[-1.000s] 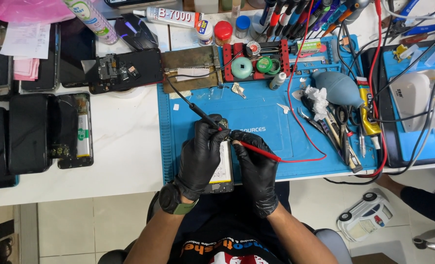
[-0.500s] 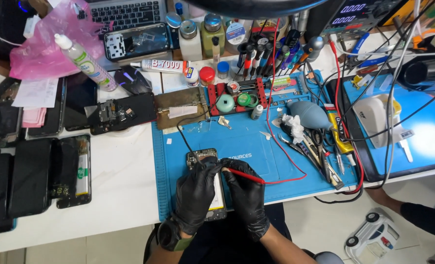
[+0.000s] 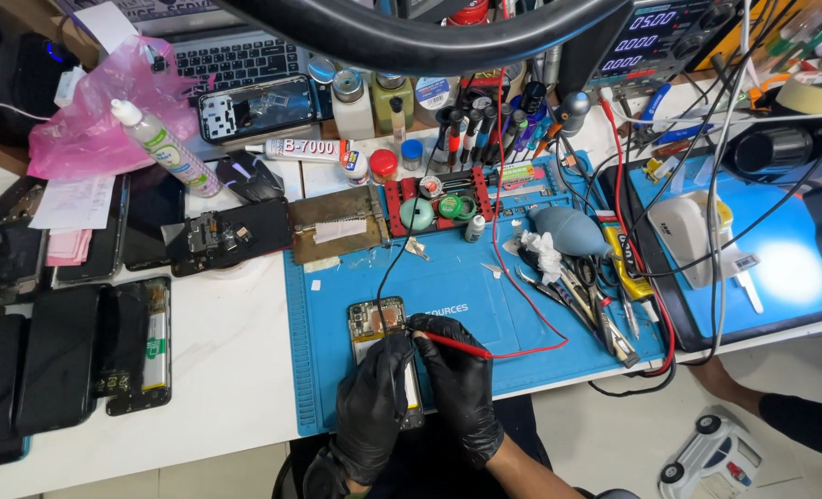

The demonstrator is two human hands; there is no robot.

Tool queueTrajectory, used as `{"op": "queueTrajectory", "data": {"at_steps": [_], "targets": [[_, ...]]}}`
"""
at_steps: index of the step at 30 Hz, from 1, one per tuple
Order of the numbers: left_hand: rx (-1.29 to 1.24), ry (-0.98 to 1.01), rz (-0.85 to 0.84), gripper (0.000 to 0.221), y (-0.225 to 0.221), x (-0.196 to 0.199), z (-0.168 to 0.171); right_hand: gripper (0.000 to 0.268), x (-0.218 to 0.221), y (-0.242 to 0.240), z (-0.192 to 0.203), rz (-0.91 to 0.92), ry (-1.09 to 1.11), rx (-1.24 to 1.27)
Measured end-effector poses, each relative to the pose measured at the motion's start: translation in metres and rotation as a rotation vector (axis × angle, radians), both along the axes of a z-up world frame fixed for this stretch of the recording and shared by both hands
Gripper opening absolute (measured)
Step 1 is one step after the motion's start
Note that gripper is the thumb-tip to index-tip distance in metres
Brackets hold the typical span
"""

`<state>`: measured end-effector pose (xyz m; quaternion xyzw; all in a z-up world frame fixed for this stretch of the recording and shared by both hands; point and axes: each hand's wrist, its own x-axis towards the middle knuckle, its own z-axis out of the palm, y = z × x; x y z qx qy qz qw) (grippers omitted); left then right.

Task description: The person uses a multimeter to test components on a phone motherboard, then handles and inspects a red cable before re-testing the phone components.

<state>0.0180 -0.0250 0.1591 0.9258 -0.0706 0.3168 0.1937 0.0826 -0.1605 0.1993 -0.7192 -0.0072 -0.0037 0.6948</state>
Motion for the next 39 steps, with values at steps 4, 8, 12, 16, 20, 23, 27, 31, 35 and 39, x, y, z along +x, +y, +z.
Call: {"op": "queueTrajectory", "data": {"at_steps": [4,8,12,16,20,23,27,31,35,39], "targets": [[-0.054,0.062,-0.043,0.051,0.001,-0.004,0.001,0.012,0.001,-0.001,0.011,0.016,-0.037,-0.029],[-0.051,0.077,-0.021,0.052,-0.001,-0.004,0.000,0.015,0.000,-0.001,0.009,0.017,-0.011,0.011],[-0.093,0.037,-0.053,0.049,0.000,-0.003,0.000,0.011,0.000,-0.001,0.003,0.011,-0.023,-0.039],[-0.145,0.020,-0.097,0.047,0.000,0.000,0.009,0.012,0.000,-0.002,0.008,0.020,-0.008,-0.050],[-0.076,0.052,-0.042,0.040,-0.003,0.000,0.009,0.016,0.000,-0.001,0.007,0.004,-0.010,-0.037],[-0.182,0.046,-0.086,0.045,-0.002,0.005,0.022,0.015,0.000,-0.001,0.005,0.003,0.060,-0.002],[-0.311,0.144,-0.011,0.028,-0.001,0.009,0.027,0.016,0.000,-0.003,0.000,-0.010,-0.066,0.040],[-0.499,0.193,-0.011,0.027,-0.001,0.011,0.026,0.014,0.000,0.000,0.004,0.051,-0.088,0.137],[-0.551,0.208,-0.031,0.028,0.000,0.010,0.014,0.015,0.000,0.000,0.008,0.038,-0.095,0.149],[-0.560,0.218,-0.023,0.030,0.000,0.008,0.019,0.017,-0.001,-0.001,0.007,0.061,-0.076,0.161]]}}
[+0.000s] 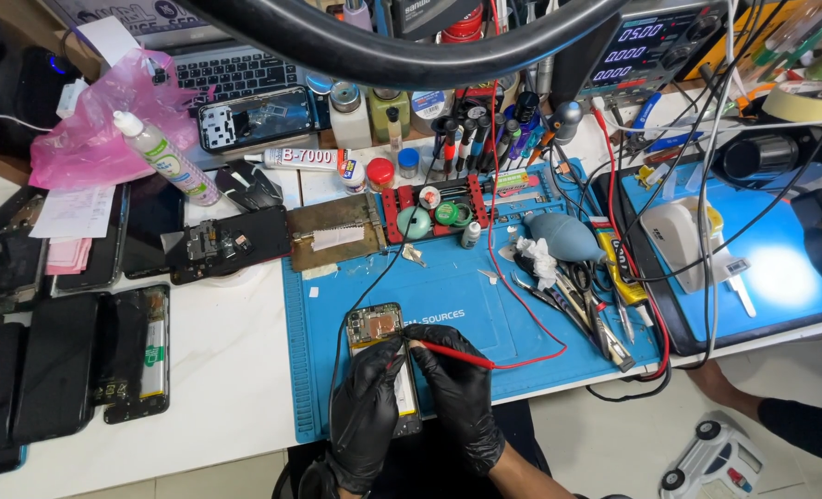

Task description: The person uses a multimeter to test components on a phone motherboard, then handles and inspects a red cable before re-testing the phone components.

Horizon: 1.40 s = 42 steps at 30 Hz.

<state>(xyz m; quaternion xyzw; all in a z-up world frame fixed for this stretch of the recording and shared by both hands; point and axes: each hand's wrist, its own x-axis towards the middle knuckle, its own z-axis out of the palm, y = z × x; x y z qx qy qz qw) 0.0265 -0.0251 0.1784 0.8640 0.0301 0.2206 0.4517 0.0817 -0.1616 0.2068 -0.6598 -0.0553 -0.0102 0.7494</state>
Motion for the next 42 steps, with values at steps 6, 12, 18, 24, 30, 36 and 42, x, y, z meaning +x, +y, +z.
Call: {"op": "queueTrajectory", "data": {"at_steps": [6,12,18,24,30,36,42], "targets": [[0.121,-0.055,0.045,0.028,0.000,-0.004,0.000,0.016,0.000,-0.001,0.005,0.006,-0.040,-0.027],[0.042,-0.168,0.077,0.022,-0.007,-0.003,0.037,0.018,-0.008,-0.008,0.016,-0.056,-0.081,-0.006],[0.403,-0.304,-0.114,0.023,-0.014,-0.012,0.081,0.054,-0.041,-0.036,0.057,-0.078,-0.425,-0.301],[0.534,-0.104,-0.087,0.040,-0.025,-0.025,0.102,0.050,-0.061,-0.065,0.077,-0.398,-0.585,-0.136],[0.770,0.341,0.225,0.094,-0.012,-0.026,0.082,0.057,-0.087,-0.177,0.060,-0.669,-0.492,-0.384],[0.486,0.472,0.192,0.144,-0.005,-0.007,0.054,0.058,-0.130,-0.257,-0.010,-0.723,-0.183,-0.706],[-0.408,0.268,-0.090,0.095,0.001,-0.020,0.049,0.031,-0.132,-0.324,-0.061,-0.612,0.053,-0.902]]}}
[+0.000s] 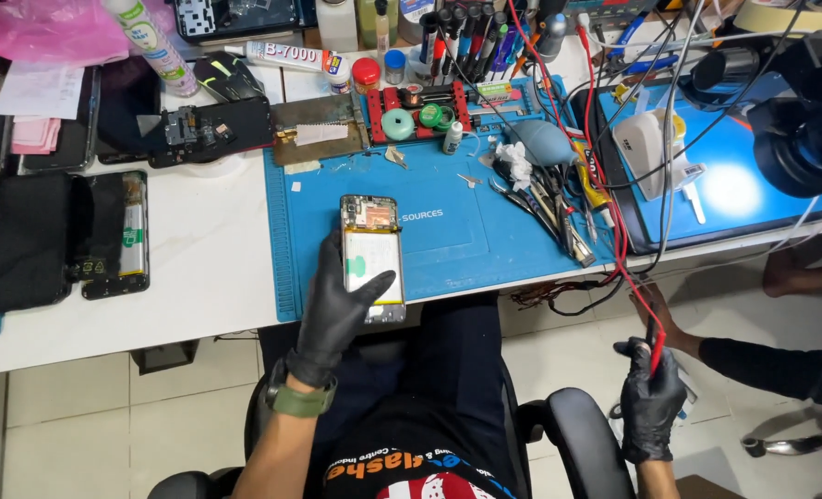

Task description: The person uses a multimeter to test components on a phone motherboard, then handles and inspects a red cable before re-testing the phone components.

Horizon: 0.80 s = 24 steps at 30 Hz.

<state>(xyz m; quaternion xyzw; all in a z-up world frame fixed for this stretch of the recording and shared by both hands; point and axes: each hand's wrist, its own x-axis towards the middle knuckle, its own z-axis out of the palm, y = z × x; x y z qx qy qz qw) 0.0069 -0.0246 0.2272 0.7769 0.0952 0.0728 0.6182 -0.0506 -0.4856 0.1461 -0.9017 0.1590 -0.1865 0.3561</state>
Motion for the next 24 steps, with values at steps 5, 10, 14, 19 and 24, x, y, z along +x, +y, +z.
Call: {"op": "queueTrajectory", "data": {"at_steps": [5,10,14,19,24], "targets": [[-0.414,0.043,0.037,0.063,-0.037,-0.042,0.043,0.058,0.019,0.068,0.063,0.119,-0.329,-0.488],[-0.298,-0.145,-0.020,0.054,-0.058,-0.074,0.059,0.053,0.021,0.181,0.145,0.711,-0.065,0.676],[-0.251,-0.153,0.020,0.052,-0.053,-0.087,0.071,0.055,0.031,0.220,0.164,0.797,0.038,0.815],[-0.025,-0.251,0.039,0.050,-0.041,-0.095,0.064,0.017,0.045,0.245,0.166,0.648,0.094,0.839],[0.063,-0.285,0.033,0.046,-0.039,-0.096,0.055,0.029,0.043,0.249,0.150,0.550,0.138,0.864]]}}
